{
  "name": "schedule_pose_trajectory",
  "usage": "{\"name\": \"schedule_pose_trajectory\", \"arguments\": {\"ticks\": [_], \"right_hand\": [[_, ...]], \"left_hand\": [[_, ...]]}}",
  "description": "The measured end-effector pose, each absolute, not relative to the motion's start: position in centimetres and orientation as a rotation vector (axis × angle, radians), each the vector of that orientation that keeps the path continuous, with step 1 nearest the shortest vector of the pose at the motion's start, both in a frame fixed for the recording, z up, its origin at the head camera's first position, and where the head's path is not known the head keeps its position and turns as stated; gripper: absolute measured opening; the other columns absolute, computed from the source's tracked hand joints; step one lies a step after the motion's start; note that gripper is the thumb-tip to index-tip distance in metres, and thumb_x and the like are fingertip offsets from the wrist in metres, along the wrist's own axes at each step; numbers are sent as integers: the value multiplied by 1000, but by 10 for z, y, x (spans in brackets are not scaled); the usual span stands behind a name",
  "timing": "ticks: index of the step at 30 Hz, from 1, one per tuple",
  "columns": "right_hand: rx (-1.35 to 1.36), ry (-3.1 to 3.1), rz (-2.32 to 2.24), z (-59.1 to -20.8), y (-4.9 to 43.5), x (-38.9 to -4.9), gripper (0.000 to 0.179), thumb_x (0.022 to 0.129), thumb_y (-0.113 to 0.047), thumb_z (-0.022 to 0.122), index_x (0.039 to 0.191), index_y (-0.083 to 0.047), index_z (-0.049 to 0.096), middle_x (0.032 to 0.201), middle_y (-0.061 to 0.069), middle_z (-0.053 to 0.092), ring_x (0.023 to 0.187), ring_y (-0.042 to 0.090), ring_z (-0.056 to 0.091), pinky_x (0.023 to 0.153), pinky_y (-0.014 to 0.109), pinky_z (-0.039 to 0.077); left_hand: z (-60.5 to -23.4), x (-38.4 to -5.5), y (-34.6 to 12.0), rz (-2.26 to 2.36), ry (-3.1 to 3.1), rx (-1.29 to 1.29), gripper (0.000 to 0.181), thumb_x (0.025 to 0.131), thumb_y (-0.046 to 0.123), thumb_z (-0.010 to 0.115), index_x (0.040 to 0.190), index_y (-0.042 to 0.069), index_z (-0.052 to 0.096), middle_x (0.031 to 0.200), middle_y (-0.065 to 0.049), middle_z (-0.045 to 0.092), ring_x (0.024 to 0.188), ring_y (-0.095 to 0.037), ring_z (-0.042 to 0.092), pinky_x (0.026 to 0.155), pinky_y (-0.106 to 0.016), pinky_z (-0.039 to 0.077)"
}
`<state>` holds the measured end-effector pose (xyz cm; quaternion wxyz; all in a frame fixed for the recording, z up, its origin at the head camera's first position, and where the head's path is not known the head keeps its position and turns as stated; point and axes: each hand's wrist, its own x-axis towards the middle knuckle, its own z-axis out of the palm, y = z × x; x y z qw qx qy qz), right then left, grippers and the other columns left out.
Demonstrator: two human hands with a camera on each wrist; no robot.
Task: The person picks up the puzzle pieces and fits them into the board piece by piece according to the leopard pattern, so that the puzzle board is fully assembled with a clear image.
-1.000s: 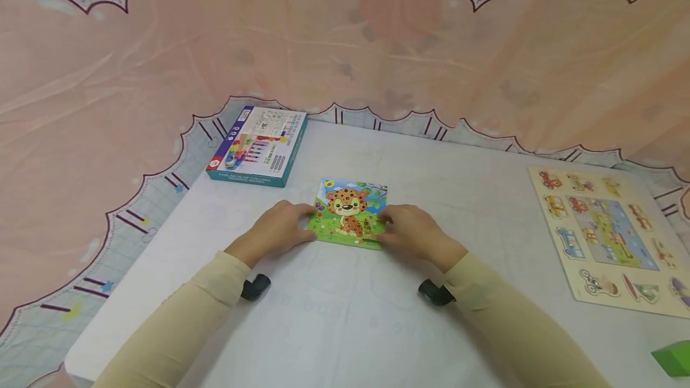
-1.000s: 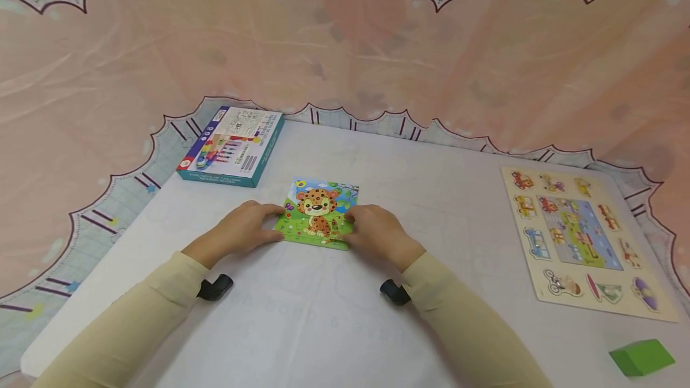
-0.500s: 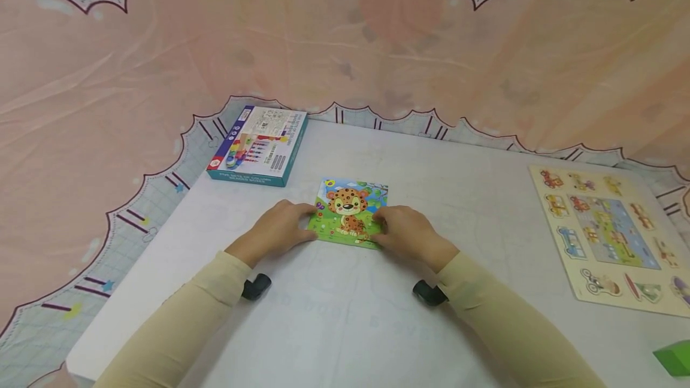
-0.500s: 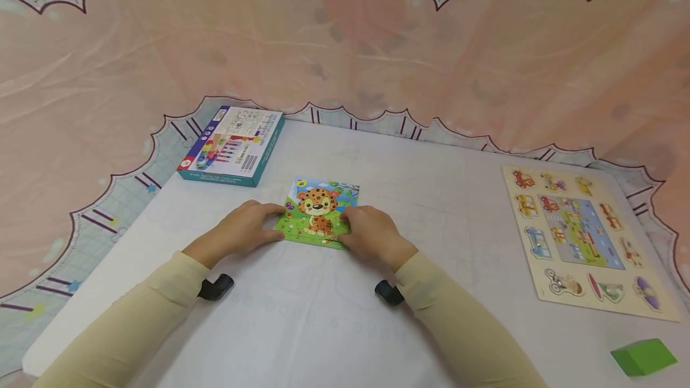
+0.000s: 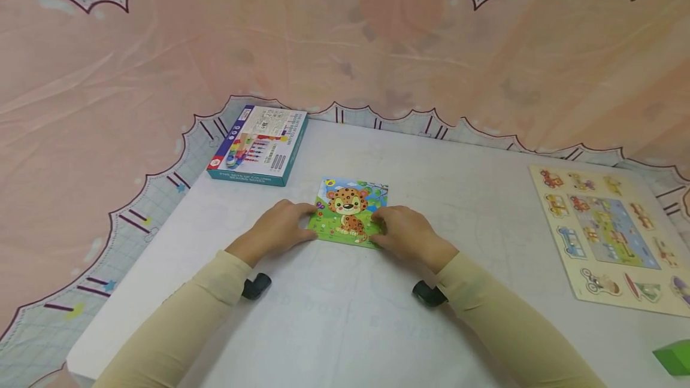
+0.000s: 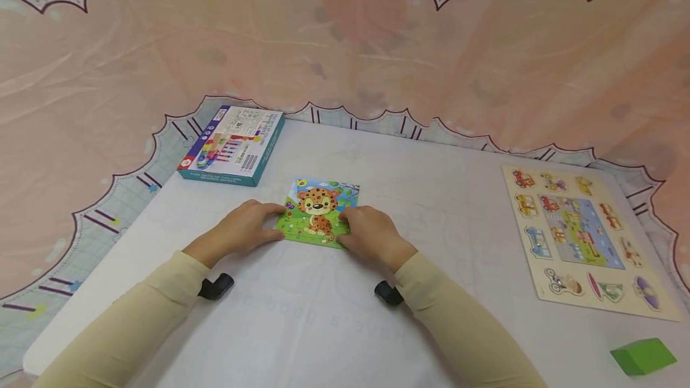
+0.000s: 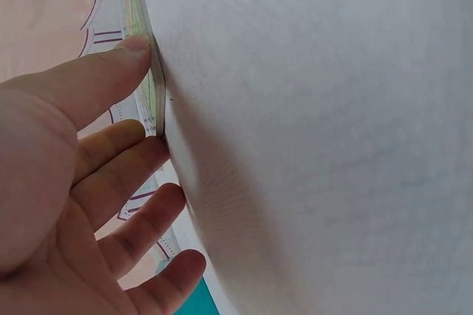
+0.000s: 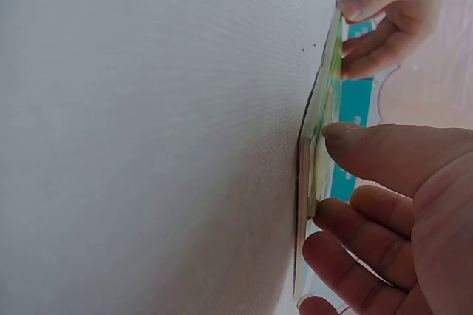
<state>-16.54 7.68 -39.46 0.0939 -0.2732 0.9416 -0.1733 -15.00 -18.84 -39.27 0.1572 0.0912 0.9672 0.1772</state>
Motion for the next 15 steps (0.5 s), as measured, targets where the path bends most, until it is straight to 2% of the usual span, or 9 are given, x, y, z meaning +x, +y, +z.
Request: {"name": "schedule_pose_trajectory", "arguments": {"ticks": [8,15], "right_hand": [[-814,2797,-519,-395,76,-166,42,90,-28,75,122,-3,67,115,8,70,112,29,63,96,45,50],[-874,2764,-580,-397,73,-169,39,90,-20,72,124,-2,65,119,10,68,116,31,60,100,45,48]], "left_hand": [[-393,-151,-188,507,2768,259,61,90,32,77,143,9,56,133,-12,59,122,-31,51,107,-49,42],[-393,-150,-188,505,2768,265,61,90,32,76,142,8,56,135,-13,59,125,-33,50,108,-50,41]]}}
